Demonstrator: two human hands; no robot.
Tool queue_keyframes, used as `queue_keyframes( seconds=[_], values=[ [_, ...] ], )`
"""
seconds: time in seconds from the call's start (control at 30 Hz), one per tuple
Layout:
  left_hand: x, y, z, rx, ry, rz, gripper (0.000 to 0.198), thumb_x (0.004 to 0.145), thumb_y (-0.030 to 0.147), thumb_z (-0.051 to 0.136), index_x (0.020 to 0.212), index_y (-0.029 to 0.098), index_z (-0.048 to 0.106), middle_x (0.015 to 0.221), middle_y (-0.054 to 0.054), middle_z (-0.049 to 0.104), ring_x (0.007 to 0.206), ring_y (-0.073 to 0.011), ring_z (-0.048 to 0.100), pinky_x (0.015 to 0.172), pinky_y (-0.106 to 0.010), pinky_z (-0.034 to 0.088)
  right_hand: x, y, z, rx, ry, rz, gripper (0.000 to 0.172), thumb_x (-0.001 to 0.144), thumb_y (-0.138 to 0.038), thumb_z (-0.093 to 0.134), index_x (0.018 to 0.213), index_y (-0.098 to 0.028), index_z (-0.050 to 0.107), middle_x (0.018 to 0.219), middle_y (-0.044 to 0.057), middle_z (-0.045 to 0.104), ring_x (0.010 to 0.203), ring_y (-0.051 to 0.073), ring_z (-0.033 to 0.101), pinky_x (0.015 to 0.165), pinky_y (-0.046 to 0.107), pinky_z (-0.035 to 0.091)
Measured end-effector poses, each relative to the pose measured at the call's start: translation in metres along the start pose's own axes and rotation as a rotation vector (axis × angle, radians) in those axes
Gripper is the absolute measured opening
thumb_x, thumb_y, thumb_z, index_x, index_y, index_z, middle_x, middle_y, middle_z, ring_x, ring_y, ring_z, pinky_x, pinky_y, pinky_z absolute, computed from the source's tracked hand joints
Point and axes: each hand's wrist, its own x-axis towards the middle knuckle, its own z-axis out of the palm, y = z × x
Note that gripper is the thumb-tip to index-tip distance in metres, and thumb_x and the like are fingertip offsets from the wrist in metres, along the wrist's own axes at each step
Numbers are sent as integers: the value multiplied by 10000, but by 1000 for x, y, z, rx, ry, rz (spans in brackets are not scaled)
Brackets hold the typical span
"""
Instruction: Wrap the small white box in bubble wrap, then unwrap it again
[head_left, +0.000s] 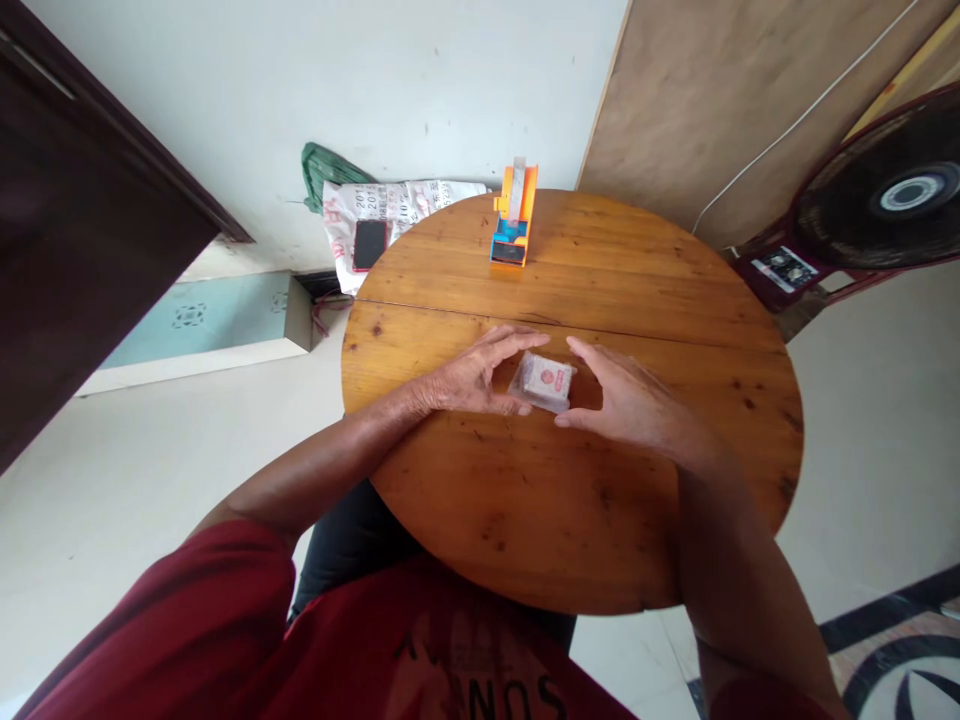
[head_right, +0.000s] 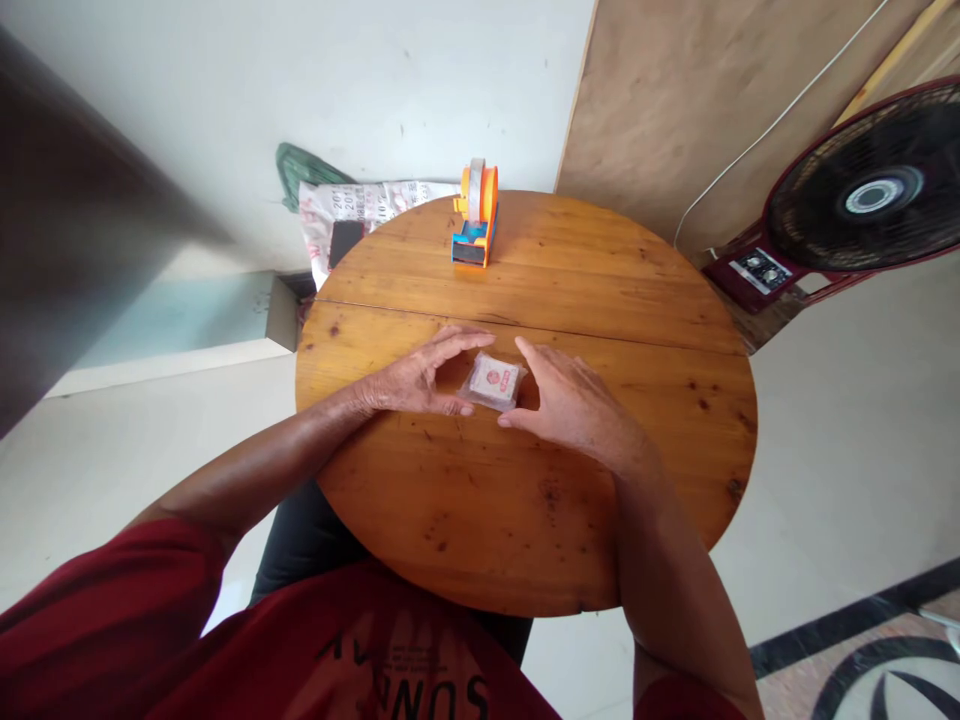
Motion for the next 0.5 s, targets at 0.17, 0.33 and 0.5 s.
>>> queue_keyframes(
  seconds=[0.17,0.33,0.5],
  values=[
    [1,-2,2,-6,19,24,813,728,468,841,1442,243,526,1387,-144,551,1331,-295,503,1158,-490,381,3,-5,-4,17,-84,24,793,768,-463,752,1460,-217,453,1404,177,599,1238,388,598,966,526,500],
    [3,-7,8,3,16,78,627,818,433,771,1386,234,597,1371,-152,579,1294,-271,552,1109,-435,442,12,-18,-1,14,-70,-26,488,810,-362,703,1261,-224,578,1218,126,692,1074,317,650,869,427,490],
    [6,-21,13,114,47,243,441,881,440,700,1256,208,695,1216,-159,670,1098,-258,640,967,-429,520,16,-21,3,-39,-30,27,194,842,-409,659,901,-229,616,950,62,711,808,229,628,675,329,410]
  ],
)
